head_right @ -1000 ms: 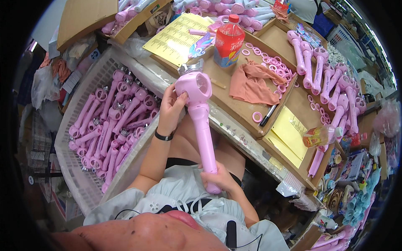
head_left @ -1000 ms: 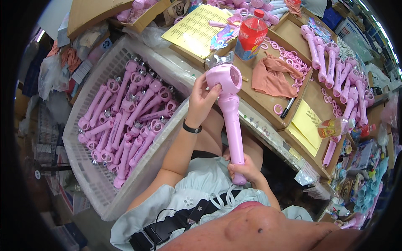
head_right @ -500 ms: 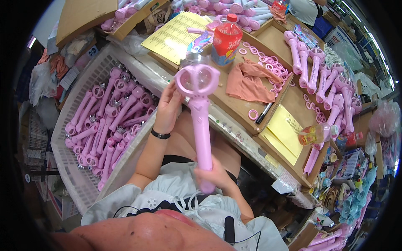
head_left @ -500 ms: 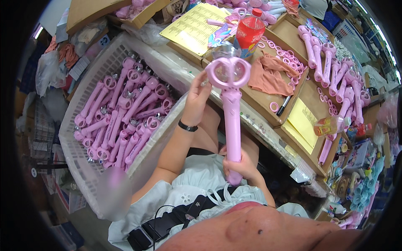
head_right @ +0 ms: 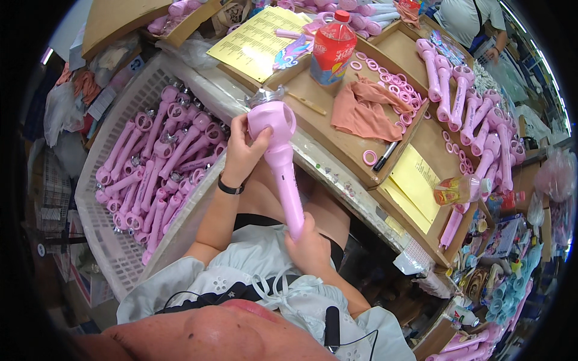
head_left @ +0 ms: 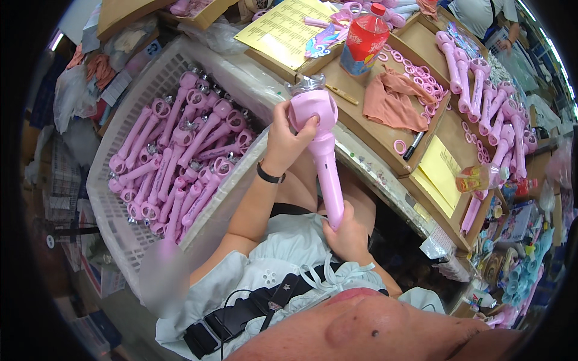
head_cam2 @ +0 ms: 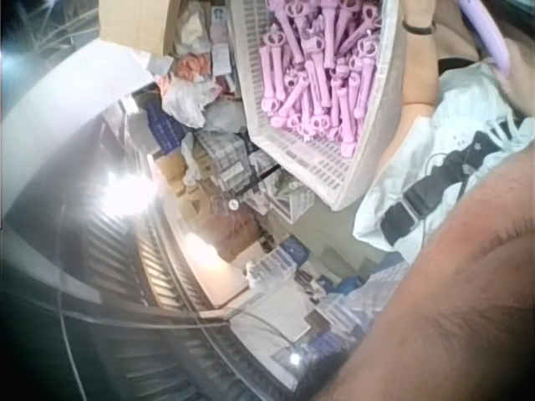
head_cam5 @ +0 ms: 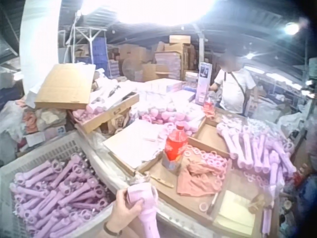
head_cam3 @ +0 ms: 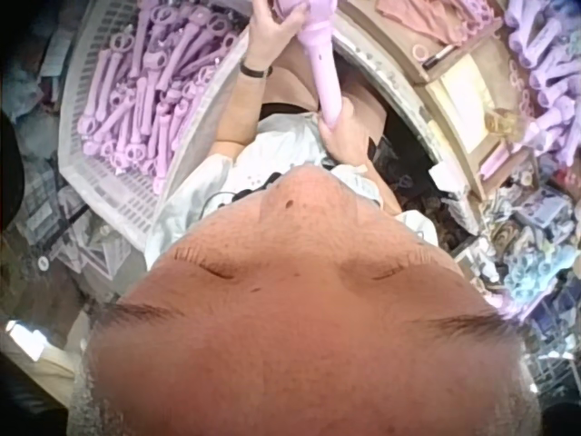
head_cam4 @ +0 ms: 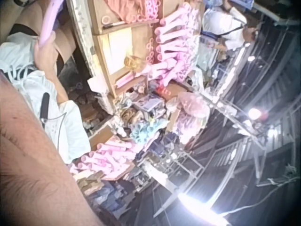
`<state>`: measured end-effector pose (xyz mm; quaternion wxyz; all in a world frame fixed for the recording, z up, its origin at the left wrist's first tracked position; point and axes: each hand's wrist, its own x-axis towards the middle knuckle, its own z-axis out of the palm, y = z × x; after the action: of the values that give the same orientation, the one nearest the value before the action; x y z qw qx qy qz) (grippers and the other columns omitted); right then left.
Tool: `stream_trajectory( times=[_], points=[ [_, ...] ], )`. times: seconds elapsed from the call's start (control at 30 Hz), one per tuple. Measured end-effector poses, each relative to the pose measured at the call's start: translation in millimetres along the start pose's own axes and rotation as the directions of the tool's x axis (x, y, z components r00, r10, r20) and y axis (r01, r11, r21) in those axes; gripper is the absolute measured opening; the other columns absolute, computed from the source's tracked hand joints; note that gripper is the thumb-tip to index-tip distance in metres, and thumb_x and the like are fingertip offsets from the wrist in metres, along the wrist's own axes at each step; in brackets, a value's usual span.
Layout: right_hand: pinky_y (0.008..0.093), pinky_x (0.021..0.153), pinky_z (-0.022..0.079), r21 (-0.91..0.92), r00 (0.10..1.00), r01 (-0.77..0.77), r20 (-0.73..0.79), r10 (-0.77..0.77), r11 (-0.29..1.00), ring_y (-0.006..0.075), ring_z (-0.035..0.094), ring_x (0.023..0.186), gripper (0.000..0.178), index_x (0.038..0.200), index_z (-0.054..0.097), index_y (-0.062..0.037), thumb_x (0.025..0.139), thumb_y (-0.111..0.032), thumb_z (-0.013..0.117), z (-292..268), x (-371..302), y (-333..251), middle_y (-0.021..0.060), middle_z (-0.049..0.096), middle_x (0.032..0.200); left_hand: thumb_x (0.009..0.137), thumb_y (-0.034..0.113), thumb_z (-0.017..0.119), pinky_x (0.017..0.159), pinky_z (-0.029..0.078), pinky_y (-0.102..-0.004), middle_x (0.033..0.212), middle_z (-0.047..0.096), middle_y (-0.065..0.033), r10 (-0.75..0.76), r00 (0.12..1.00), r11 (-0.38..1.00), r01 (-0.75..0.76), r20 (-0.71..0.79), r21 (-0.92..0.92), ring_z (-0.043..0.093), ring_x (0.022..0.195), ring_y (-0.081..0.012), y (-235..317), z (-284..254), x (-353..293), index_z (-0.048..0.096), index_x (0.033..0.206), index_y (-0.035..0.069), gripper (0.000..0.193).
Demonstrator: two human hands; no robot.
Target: The person assembles pink light sticks by attaching a silver crown to the top, wiping the surface with a cloth, and using a small tool to adjust the crown. They handle the sticks one at a time, inspecting them and placing them on the table.
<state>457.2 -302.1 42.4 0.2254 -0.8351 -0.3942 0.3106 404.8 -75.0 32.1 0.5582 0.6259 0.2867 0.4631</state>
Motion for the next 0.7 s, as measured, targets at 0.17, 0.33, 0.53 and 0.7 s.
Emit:
stream_trajectory(
  times=[0.17, 0.33, 0.53, 0.7],
  points=[
    [0.0475, 0.072, 0.048, 0.023, 0.997, 0.052, -0.051, -0.051, 0.998, 0.0418, 0.062, 0.08, 0.056, 0.123, 0.04, -0.0055, 0.076, -0.027, 0.064, 4.7, -2.6, 3.1, 0.0244, 0.063, 0.09, 0.079, 0.01, 0.068, 0.086, 0.045, -0.0285, 0.11, 0.052, -0.0128, -0.025, 0.999, 0.991, 0.031, 0.044, -0.127, 0.054, 0.098, -0.0154, -8.0, -6.8, -1.2, 0.038, 0.119, -0.005, 0.053],
    [0.046, 0.076, 0.049, 0.171, 0.995, 0.08, 0.048, -0.089, 0.982, 0.0405, 0.062, 0.085, 0.059, 0.125, 0.037, -0.0049, 0.077, -0.029, 0.062, -2.5, -1.0, 9.0, 0.0259, 0.061, 0.098, 0.081, 0.02, 0.07, 0.095, 0.041, -0.0316, 0.126, 0.041, -0.0121, 0.083, 0.994, 0.969, -0.097, -0.07, -0.225, 0.048, 0.11, -0.019, -5.9, 2.4, -7.0, 0.033, 0.128, 0.0, 0.063],
    [0.0372, 0.075, 0.048, 0.347, 0.885, 0.339, 0.198, -0.422, 0.874, 0.0336, 0.061, 0.089, 0.051, 0.115, 0.051, -0.0039, 0.077, -0.033, 0.069, -28.1, 17.6, 20.2, 0.0179, 0.061, 0.093, 0.065, 0.076, 0.056, 0.087, 0.045, -0.0434, 0.115, 0.051, -0.0154, 0.009, 0.879, 0.217, 0.464, 0.477, -0.859, 0.053, 0.096, -0.0279, -4.4, 2.9, -30.4, 0.024, 0.141, 0.004, 0.109],
    [0.0311, 0.074, 0.048, 0.267, 0.834, 0.492, -0.418, -0.36, 0.829, 0.0182, 0.059, 0.084, 0.015, 0.096, 0.062, -0.0042, 0.084, -0.015, 0.062, -125.9, 71.0, 85.2, 0.0085, 0.061, 0.093, 0.075, 0.069, 0.053, 0.081, 0.043, -0.0411, 0.112, 0.052, -0.0164, -0.16, 0.923, 0.407, 0.384, 0.349, -0.829, 0.052, 0.09, -0.0271, -5.3, -14.6, -43.7, 0.036, 0.13, 0.003, 0.087]
  ],
)
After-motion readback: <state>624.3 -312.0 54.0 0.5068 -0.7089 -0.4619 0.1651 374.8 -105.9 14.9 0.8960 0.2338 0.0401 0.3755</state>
